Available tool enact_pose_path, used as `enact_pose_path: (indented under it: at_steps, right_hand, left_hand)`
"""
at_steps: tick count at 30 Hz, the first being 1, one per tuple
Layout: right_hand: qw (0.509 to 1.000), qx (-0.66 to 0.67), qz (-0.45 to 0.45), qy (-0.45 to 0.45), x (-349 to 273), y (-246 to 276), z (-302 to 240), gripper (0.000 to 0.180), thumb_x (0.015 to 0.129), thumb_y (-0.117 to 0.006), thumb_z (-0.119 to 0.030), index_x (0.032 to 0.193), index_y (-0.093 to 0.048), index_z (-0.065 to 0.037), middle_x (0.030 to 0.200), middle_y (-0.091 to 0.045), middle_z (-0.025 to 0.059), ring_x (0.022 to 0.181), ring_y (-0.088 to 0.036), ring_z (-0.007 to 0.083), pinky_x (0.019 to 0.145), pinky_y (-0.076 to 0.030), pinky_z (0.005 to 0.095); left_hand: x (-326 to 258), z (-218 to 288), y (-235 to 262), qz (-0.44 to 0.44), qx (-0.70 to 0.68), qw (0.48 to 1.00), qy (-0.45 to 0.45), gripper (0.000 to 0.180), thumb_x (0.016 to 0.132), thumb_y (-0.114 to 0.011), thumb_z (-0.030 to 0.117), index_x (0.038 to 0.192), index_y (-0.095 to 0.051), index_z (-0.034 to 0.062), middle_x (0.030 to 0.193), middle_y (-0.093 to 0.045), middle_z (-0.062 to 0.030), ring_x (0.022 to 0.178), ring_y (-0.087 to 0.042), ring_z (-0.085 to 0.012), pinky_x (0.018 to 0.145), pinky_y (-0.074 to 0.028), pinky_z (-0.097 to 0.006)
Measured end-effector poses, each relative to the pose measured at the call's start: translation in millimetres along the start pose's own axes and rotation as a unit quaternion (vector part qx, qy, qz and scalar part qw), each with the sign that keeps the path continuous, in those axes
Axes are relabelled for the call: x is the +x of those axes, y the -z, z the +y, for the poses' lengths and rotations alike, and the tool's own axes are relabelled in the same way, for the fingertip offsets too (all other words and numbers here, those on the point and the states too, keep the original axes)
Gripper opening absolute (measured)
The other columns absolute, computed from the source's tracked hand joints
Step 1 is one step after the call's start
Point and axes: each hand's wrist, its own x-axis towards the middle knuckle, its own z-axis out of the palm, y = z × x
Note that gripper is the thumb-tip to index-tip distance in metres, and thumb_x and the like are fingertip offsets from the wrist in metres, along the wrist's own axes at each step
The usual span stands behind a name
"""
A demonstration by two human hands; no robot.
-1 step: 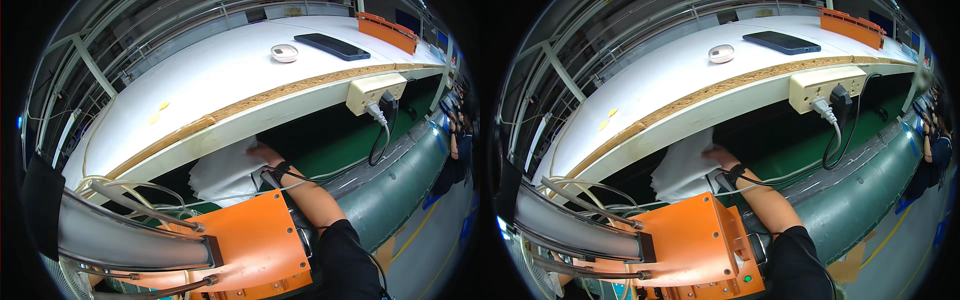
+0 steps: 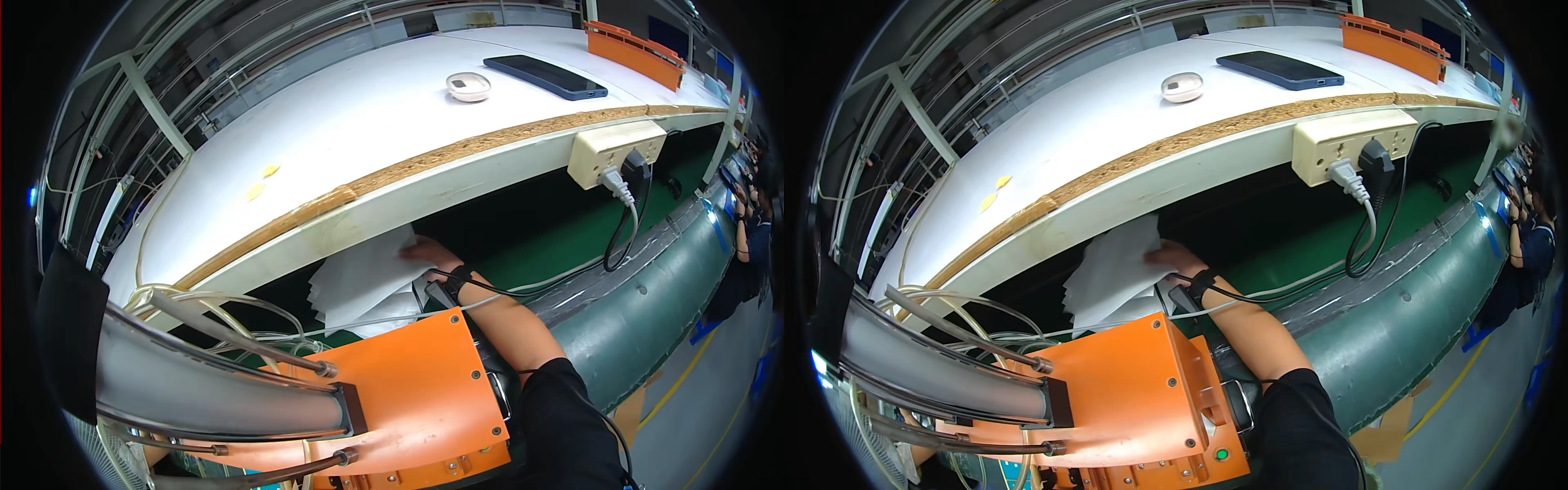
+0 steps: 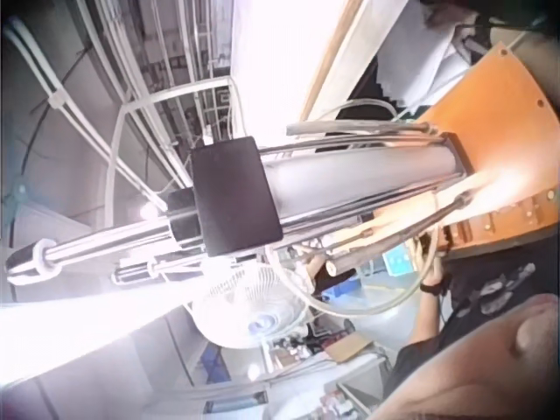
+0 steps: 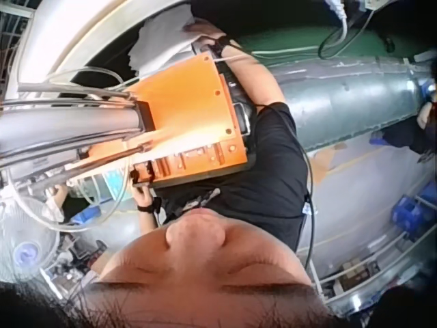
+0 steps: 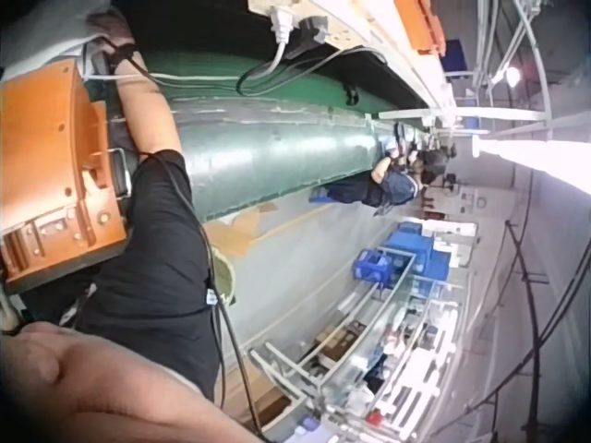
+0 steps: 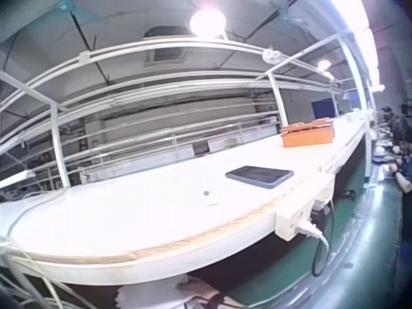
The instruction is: Using a pneumatic heat press to attach components to electronic circuit boards.
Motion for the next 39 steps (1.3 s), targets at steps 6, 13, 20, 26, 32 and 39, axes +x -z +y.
enact_pose_path:
  at_steps: [6, 13, 20, 26, 32, 39]
  right_hand:
    - [0.818, -0.567, 0.102, -0.018, 18.3, 6.5, 24.5, 0.035, 0.078, -0.082, -0.033, 0.086, -0.070, -0.001, 0.084, -0.068, 0.0148, 0.079, -0.067, 0.0274, 0.072, -0.051, 0.0367]
    - [0.871, -0.475, 0.111, -0.058, -26.7, 19.2, 1.3, 0.041, 0.088, -0.074, -0.041, 0.097, -0.072, -0.001, 0.088, -0.070, 0.0101, 0.079, -0.067, 0.0202, 0.072, -0.053, 0.0343]
    - [0.915, -0.375, 0.133, -0.070, -152.0, 46.8, -13.4, 0.030, 0.097, -0.066, -0.024, 0.113, -0.067, 0.001, 0.094, -0.073, 0.0069, 0.080, -0.070, 0.0150, 0.070, -0.056, 0.0294]
    - [0.905, -0.366, 0.192, -0.098, -267.2, 50.5, -19.2, 0.020, 0.098, -0.063, -0.025, 0.105, -0.068, -0.006, 0.083, -0.069, -0.0004, 0.063, -0.060, 0.0067, 0.053, -0.044, 0.0210]
    - [0.900, -0.308, 0.283, -0.125, -356.9, 26.1, -11.4, 0.021, 0.098, -0.066, -0.028, 0.109, -0.065, -0.011, 0.090, -0.071, 0.0005, 0.064, -0.062, 0.0072, 0.055, -0.047, 0.0211]
    - [0.899, -0.219, 0.353, -0.136, -433.6, 3.7, 26.7, 0.024, 0.098, -0.066, -0.027, 0.113, -0.065, -0.009, 0.094, -0.071, 0.0028, 0.070, -0.063, 0.0071, 0.057, -0.048, 0.0213]
  left_hand:
    - [-1.3, -3.6, -7.8, 0.038, -0.022, 0.999, 0.026, 0.060, 0.092, -0.062, 0.014, 0.144, -0.043, -0.0057, 0.146, -0.048, -0.0225, 0.132, -0.049, -0.0363, 0.112, -0.037, -0.045]
    - [10.1, 33.7, -0.3, 0.137, -0.122, 0.982, 0.048, 0.060, 0.086, -0.064, 0.008, 0.141, -0.047, -0.0038, 0.147, -0.046, -0.0222, 0.138, -0.043, -0.0360, 0.119, -0.028, -0.046]
    - [55.7, 135.9, 58.6, 0.014, 0.095, 0.993, -0.076, 0.059, 0.080, -0.078, 0.018, 0.131, -0.056, -0.0007, 0.136, -0.055, -0.0225, 0.122, -0.053, -0.0426, 0.104, -0.043, -0.049]
    - [87.5, 145.1, 71.7, -0.104, 0.108, 0.972, -0.182, 0.036, 0.077, -0.075, 0.005, 0.112, -0.070, 0.0073, 0.100, -0.070, -0.0105, 0.090, -0.066, -0.0342, 0.082, -0.052, -0.044]
    - [85.0, 139.6, 84.6, -0.063, 0.107, 0.975, -0.185, 0.030, 0.081, -0.068, -0.003, 0.108, -0.073, 0.0082, 0.095, -0.073, -0.0121, 0.079, -0.070, -0.0307, 0.069, -0.057, -0.038]
    - [25.4, 96.5, 190.7, -0.026, -0.093, 0.993, -0.061, 0.033, 0.077, -0.063, -0.013, 0.104, -0.075, 0.0018, 0.089, -0.074, -0.0142, 0.076, -0.072, -0.0265, 0.070, -0.056, -0.032]
